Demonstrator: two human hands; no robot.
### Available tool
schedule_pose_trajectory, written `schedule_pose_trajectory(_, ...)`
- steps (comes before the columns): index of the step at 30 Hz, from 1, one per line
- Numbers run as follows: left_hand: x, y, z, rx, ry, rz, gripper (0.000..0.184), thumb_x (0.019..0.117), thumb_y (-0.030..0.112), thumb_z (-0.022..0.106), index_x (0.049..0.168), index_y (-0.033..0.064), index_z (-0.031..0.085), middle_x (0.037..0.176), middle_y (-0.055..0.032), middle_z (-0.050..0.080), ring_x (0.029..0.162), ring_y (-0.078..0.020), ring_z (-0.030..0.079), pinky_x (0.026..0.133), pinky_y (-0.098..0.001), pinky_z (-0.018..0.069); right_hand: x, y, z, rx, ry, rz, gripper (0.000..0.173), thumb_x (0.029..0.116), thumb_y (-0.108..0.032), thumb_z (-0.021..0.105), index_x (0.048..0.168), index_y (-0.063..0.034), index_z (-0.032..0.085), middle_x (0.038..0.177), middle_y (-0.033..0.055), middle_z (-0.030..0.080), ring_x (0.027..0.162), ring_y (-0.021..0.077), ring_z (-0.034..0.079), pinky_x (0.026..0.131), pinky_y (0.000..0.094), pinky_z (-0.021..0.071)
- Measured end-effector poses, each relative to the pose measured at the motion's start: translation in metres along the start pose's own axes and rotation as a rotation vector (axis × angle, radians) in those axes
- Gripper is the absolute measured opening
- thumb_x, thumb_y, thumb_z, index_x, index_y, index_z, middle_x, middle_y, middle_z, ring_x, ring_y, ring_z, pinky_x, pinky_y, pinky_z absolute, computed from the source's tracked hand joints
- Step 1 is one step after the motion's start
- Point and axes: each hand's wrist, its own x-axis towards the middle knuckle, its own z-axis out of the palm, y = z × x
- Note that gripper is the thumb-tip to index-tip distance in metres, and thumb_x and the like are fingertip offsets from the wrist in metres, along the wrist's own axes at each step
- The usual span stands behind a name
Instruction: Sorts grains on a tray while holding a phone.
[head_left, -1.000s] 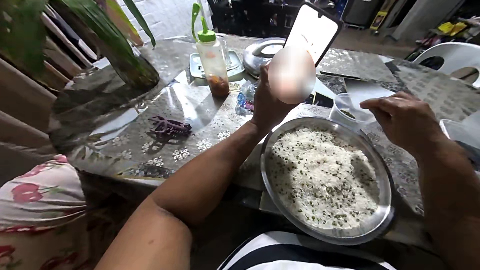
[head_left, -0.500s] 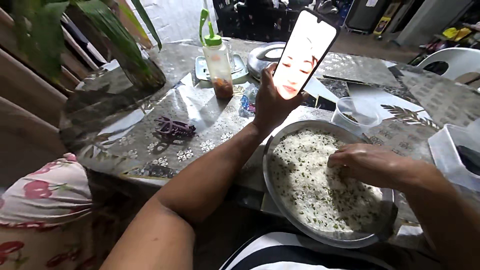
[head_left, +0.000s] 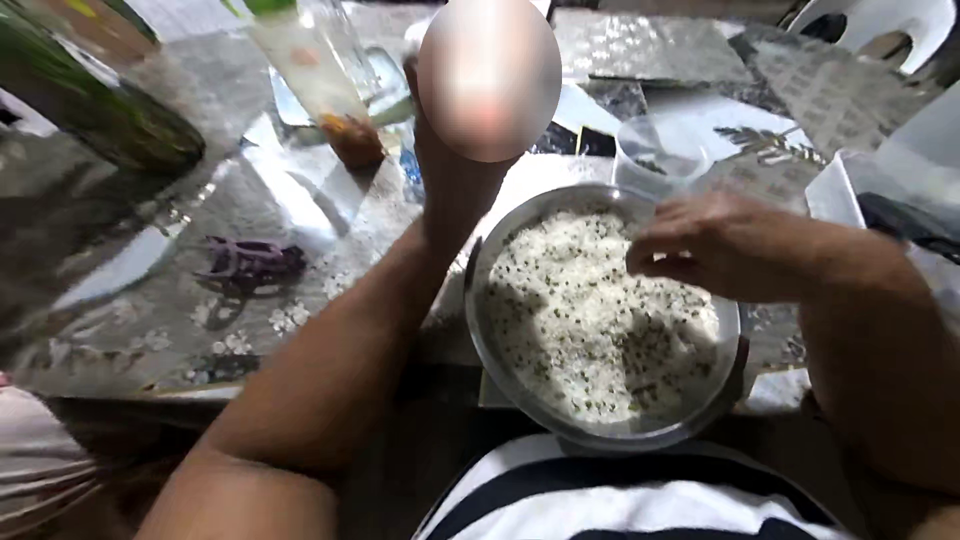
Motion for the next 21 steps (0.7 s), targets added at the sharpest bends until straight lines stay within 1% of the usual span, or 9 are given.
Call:
schedule_pose_trajectory(2, -0.002, 0.003, -0.001, 0.042, 0.024, 0.041, 0.095, 0.0709, 0.036, 0.089, 0.139, -0.0095, 0.042, 0.125, -0.0221, 0.061, 0.112, -0.0197, 0.064, 0.097, -0.0332, 0.0535, 0.000, 0.001, 0.006, -0.002, 0.025, -0.025, 0.008, 0.0939, -0.018, 0.067, 0.093, -0.0179, 0.075, 0.081, -0.0049, 0.068, 0.081, 0.0127, 0.066, 0.074, 0.0346, 0.0556)
schedule_pose_trajectory(4, -0.006, 0.005, -0.001, 0.047, 0.036, 0.047, 0.092, 0.0680, 0.032, 0.091, 0.137, -0.0076, 0.044, 0.122, -0.0226, 0.063, 0.110, -0.0231, 0.066, 0.095, -0.0383, 0.0547, 0.000, -0.001, 0.006, 0.032, -0.019, -0.002, 0.003, 0.0929, -0.017, 0.071, 0.095, -0.0162, 0.073, 0.084, -0.0037, 0.070, 0.083, 0.0117, 0.067, 0.078, 0.0319, 0.0559)
schedule_pose_trajectory(8, -0.009, 0.008, 0.001, 0.020, 0.020, 0.029, 0.091, 0.0677, 0.029, 0.090, 0.138, -0.0065, 0.044, 0.123, -0.0214, 0.062, 0.110, -0.0215, 0.065, 0.095, -0.0369, 0.0542, 0.001, -0.002, 0.002, 0.095, -0.069, 0.091, 0.007, 0.0932, -0.010, 0.072, 0.100, -0.0099, 0.073, 0.087, 0.0028, 0.070, 0.077, 0.0137, 0.068, 0.073, 0.0322, 0.0566)
schedule_pose_trajectory(12, -0.010, 0.008, 0.002, 0.011, 0.015, 0.026, 0.089, 0.0670, 0.030, 0.090, 0.137, -0.0036, 0.046, 0.122, -0.0201, 0.063, 0.109, -0.0213, 0.065, 0.094, -0.0370, 0.0547, -0.003, 0.011, -0.005, -0.026, 0.080, 0.194, 0.012, 0.0902, 0.000, 0.072, 0.097, -0.0097, 0.073, 0.083, 0.0036, 0.070, 0.073, 0.0172, 0.068, 0.070, 0.0401, 0.0589)
schedule_pose_trajectory(15, -0.010, 0.008, 0.002, 0.008, 0.013, 0.028, 0.090, 0.0666, 0.031, 0.091, 0.137, -0.0035, 0.046, 0.123, -0.0207, 0.063, 0.111, -0.0230, 0.064, 0.096, -0.0384, 0.0537, -0.002, 0.029, -0.005, -0.159, 0.317, 0.249, 0.011, 0.0878, 0.008, 0.070, 0.092, -0.0017, 0.072, 0.083, 0.0124, 0.070, 0.071, 0.0268, 0.069, 0.068, 0.0471, 0.0576)
schedule_pose_trajectory(16, -0.011, 0.009, 0.002, 0.006, 0.009, 0.032, 0.090, 0.0665, 0.031, 0.091, 0.137, -0.0035, 0.046, 0.123, -0.0212, 0.062, 0.111, -0.0237, 0.064, 0.096, -0.0389, 0.0537, 0.000, 0.036, -0.003, -0.190, 0.407, 0.280, 0.010, 0.0888, 0.009, 0.068, 0.094, 0.0014, 0.071, 0.086, 0.0170, 0.071, 0.075, 0.0317, 0.070, 0.071, 0.0505, 0.0574)
schedule_pose_trajectory(18, -0.011, 0.010, 0.003, 0.007, -0.010, 0.038, 0.090, 0.0674, 0.030, 0.091, 0.138, -0.0030, 0.046, 0.124, -0.0210, 0.061, 0.112, -0.0239, 0.064, 0.095, -0.0391, 0.0540, 0.004, 0.050, 0.003, -0.220, 0.530, 0.351, 0.012, 0.0915, 0.008, 0.066, 0.101, 0.0046, 0.072, 0.099, 0.0232, 0.073, 0.090, 0.0404, 0.072, 0.082, 0.0560, 0.0571)
schedule_pose_trajectory(20, -0.013, 0.013, 0.002, 0.026, -0.033, 0.035, 0.090, 0.0686, 0.032, 0.090, 0.138, -0.0037, 0.046, 0.125, -0.0217, 0.062, 0.112, -0.0255, 0.064, 0.096, -0.0407, 0.0540, 0.004, 0.059, 0.010, -0.173, 0.544, 0.367, 0.017, 0.0949, 0.001, 0.066, 0.110, 0.0037, 0.073, 0.117, 0.0233, 0.072, 0.111, 0.0433, 0.068, 0.098, 0.0577, 0.0521)
schedule_pose_trajectory(21, -0.014, 0.015, 0.002, 0.032, -0.045, 0.030, 0.090, 0.0688, 0.033, 0.090, 0.139, -0.0042, 0.046, 0.125, -0.0225, 0.062, 0.112, -0.0269, 0.064, 0.096, -0.0422, 0.0540, 0.005, 0.059, 0.013, -0.145, 0.542, 0.334, 0.018, 0.0966, -0.003, 0.065, 0.112, 0.0033, 0.073, 0.122, 0.0223, 0.071, 0.116, 0.0423, 0.066, 0.102, 0.0561, 0.0502)
